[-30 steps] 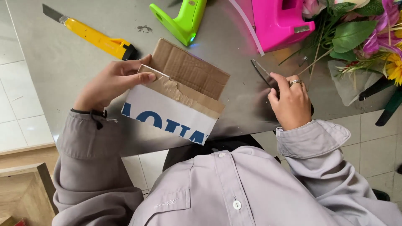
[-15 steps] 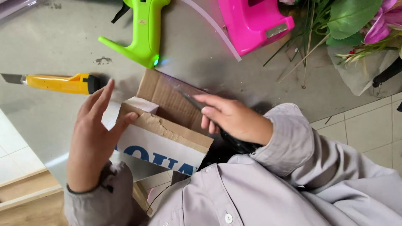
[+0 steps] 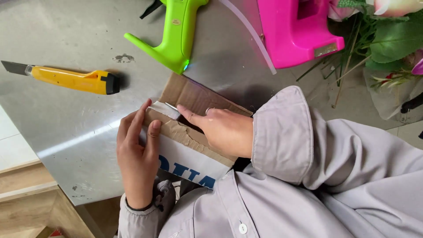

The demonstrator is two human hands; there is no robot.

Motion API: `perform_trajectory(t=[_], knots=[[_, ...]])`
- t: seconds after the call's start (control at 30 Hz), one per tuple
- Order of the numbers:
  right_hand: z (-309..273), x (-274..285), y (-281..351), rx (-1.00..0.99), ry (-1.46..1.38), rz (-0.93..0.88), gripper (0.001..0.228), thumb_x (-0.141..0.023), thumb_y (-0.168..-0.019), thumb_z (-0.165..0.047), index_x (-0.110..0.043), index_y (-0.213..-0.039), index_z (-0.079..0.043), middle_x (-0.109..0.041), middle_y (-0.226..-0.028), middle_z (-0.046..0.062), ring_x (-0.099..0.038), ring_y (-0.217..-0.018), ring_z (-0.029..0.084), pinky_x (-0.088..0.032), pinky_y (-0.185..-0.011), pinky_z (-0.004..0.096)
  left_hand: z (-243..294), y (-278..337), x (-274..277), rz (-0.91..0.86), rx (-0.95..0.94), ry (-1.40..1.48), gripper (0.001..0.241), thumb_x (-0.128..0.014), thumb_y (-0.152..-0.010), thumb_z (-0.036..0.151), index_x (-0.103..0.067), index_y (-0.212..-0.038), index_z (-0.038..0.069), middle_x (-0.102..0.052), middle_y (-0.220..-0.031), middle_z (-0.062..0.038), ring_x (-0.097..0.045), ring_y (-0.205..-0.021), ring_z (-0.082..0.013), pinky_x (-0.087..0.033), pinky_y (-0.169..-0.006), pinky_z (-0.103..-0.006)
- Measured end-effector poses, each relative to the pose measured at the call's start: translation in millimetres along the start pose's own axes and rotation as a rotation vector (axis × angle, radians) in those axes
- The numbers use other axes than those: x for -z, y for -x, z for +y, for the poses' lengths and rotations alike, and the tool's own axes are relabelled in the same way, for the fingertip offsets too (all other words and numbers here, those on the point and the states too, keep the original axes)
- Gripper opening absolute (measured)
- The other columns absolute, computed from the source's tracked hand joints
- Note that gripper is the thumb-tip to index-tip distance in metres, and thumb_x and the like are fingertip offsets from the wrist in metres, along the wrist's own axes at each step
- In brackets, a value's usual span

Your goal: The person constructs a small box by attaching a white foam block to a piece of cardboard. They use a hot glue gun to secure the foam, then wrap the cardboard around it and trim the excess with scissors.

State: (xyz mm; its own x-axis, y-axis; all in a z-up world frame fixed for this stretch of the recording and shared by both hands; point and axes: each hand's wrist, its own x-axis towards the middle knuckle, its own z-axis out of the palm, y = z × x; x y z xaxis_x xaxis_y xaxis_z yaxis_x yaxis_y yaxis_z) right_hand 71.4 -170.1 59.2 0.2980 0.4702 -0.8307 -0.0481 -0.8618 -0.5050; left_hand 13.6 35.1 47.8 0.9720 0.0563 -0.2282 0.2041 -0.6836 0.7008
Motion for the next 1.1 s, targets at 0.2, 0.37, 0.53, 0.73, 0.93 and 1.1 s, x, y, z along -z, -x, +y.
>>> perform_trajectory(t=[0.2,0.37,0.53,0.73,0.93,1.1], knots=[[-10.5,9.4,10.9,-0.102,0.003,-0.033,0.097,-0.037,-0.09,0.002,-0.016,-0.173,-0.044,-0.065,-0.088,0.023,-0.064,-0.08,0.046,-0.043,-0.069,0.057,2.9,-0.8,0.8,-0.014,0.071,0.018,0.041,-0.059,-0.109,0.03,-0.063,-0.148,0.019,-0.063,-0.122,-0.002,-0.048,-0.074,-0.0119,-0.045,-0.074,-0.0276],[11.7,-4.6,10.8,0.053,-0.167,0.131,0.066,-0.035,-0.104,-0.021,-0.033,-0.168,-0.036,-0.068,-0.071,0.03,-0.061,-0.062,0.047,-0.043,-0.07,0.054,1.7,-2.1,1.9,-0.025,0.074,0.035,0.041,-0.061,-0.109,0.029,-0.063,-0.148,0.018,-0.061,-0.121,-0.003,-0.047,-0.073,-0.0116,-0.046,-0.076,-0.0271],[23.3,-19.7,16.5,0.062,-0.204,0.173,0.062,-0.038,-0.105,-0.023,-0.04,-0.165,-0.037,-0.065,-0.062,0.024,-0.057,-0.056,0.042,-0.047,-0.072,0.048,1.4,-1.3,2.8,-0.031,0.073,0.023,0.041,-0.062,-0.109,0.03,-0.065,-0.148,0.017,-0.06,-0.121,-0.004,-0.042,-0.068,-0.0099,-0.043,-0.071,-0.0255],[30.7,-27.3,27.9,0.022,-0.25,0.166,0.063,-0.04,-0.105,-0.023,-0.036,-0.166,-0.037,-0.081,-0.092,0.014,-0.062,-0.057,0.041,-0.047,-0.07,0.048,3.2,-3.4,3.9,-0.045,0.087,0.029,0.04,-0.061,-0.109,0.029,-0.065,-0.147,0.016,-0.06,-0.118,-0.002,-0.042,-0.07,-0.0093,-0.041,-0.07,-0.024],[41.6,-38.5,34.6,0.031,-0.283,0.17,0.06,-0.041,-0.107,-0.027,-0.037,-0.167,-0.035,-0.055,-0.06,0.024,-0.049,-0.051,0.04,-0.037,-0.061,0.049,1.2,-3.7,5.5,-0.069,0.124,-0.002,0.042,-0.061,-0.108,0.032,-0.065,-0.148,0.019,-0.06,-0.12,0.0,-0.037,-0.062,-0.0078,-0.038,-0.066,-0.0229],[48.4,-49.0,45.8,-0.016,-0.307,0.19,0.062,-0.043,-0.106,-0.023,-0.039,-0.166,-0.038,-0.044,-0.059,0.019,-0.042,-0.05,0.035,-0.041,-0.061,0.047,2.8,-5.2,4.8,-0.062,0.138,-0.008,0.042,-0.06,-0.107,0.034,-0.066,-0.146,0.02,-0.063,-0.124,-0.001,-0.047,-0.071,-0.008,-0.041,-0.069,-0.0238]])
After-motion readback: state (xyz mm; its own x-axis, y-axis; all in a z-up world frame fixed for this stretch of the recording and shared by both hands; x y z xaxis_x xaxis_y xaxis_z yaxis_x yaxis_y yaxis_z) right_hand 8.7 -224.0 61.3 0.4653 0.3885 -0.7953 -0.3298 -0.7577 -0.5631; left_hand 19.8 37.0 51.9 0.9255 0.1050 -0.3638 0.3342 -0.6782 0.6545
